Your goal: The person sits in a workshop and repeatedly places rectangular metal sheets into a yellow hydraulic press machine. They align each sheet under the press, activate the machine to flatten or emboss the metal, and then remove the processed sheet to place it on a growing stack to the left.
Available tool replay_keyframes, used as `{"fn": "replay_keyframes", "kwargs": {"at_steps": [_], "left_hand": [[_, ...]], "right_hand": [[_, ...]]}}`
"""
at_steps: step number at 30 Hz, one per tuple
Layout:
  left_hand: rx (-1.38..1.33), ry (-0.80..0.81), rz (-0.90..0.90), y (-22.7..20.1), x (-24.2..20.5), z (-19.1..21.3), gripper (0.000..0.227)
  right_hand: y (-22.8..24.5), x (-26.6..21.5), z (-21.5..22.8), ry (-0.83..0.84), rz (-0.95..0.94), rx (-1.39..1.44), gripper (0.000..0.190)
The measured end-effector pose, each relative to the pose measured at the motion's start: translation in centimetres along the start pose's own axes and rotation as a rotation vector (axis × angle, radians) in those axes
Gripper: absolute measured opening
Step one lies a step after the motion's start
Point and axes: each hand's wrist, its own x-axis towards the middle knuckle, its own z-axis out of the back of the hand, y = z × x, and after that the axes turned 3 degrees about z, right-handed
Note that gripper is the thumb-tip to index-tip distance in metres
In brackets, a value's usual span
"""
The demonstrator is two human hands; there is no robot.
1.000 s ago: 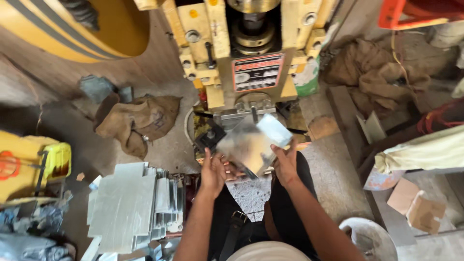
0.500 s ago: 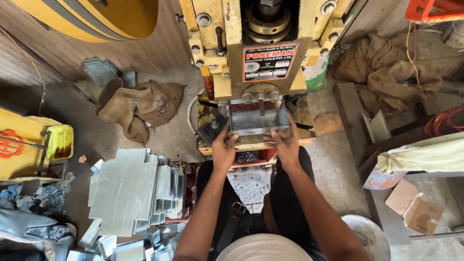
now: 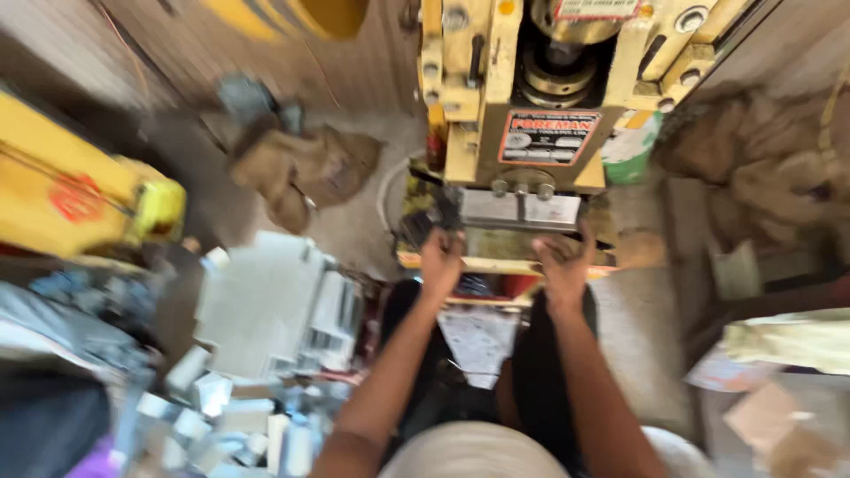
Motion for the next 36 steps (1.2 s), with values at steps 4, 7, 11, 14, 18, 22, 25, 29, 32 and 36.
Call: {"fn": "replay_keyframes", "kwargs": {"at_steps": [4,7,11,14,18,22,25,29,32,36], "left_hand": [[-0.348,0.154,0.111,-3.7,0.5,-1.5,0.047],[-0.435,0.304,-0.038,-6.5,0.0,-1.6,0.057],[-0.267,0.327,-0.145,-6.6,-1.4,0.0,0.065],[-0.273,0.376,-0.135,-3.2,-4.7,0.6,0.065],[-0.25,0.398,-0.072,-0.5,-9.3,2.0,0.059],[0.035,0.401,0.21,-0.5,-13.7,6.0,0.042],[0.138,0.426,0.171,0.9,-15.4,7.5,0.029],[0.151,0.381,0.051,3.8,-16.1,7.2,0.032],[0.123,0.317,-0.04,4.1,-14.5,7.6,0.036],[0.308,-0.064,-0.206,3.1,-9.3,13.3,0.043]], "right_hand": [[2.0,0.9,-1.3,0.079,-0.059,0.007,0.089],[2.2,1.4,-1.0,0.183,0.021,0.026,0.068],[2.3,0.1,1.6,0.245,0.003,0.08,0.054],[0.6,-2.2,3.6,0.199,-0.22,0.22,0.049],[-0.3,-3.1,3.5,0.047,-0.196,0.18,0.05],[1.6,-6.3,1.2,0.157,0.013,0.138,0.055],[3.6,-9.4,-2.8,0.317,-0.034,0.106,0.058],[5.9,-15.3,-8.6,0.999,0.033,0.111,0.058],[8.8,-16.3,-11.2,1.486,-0.306,0.002,0.058],[10.5,-15.3,-11.8,1.353,-0.059,-0.197,0.042]]}}
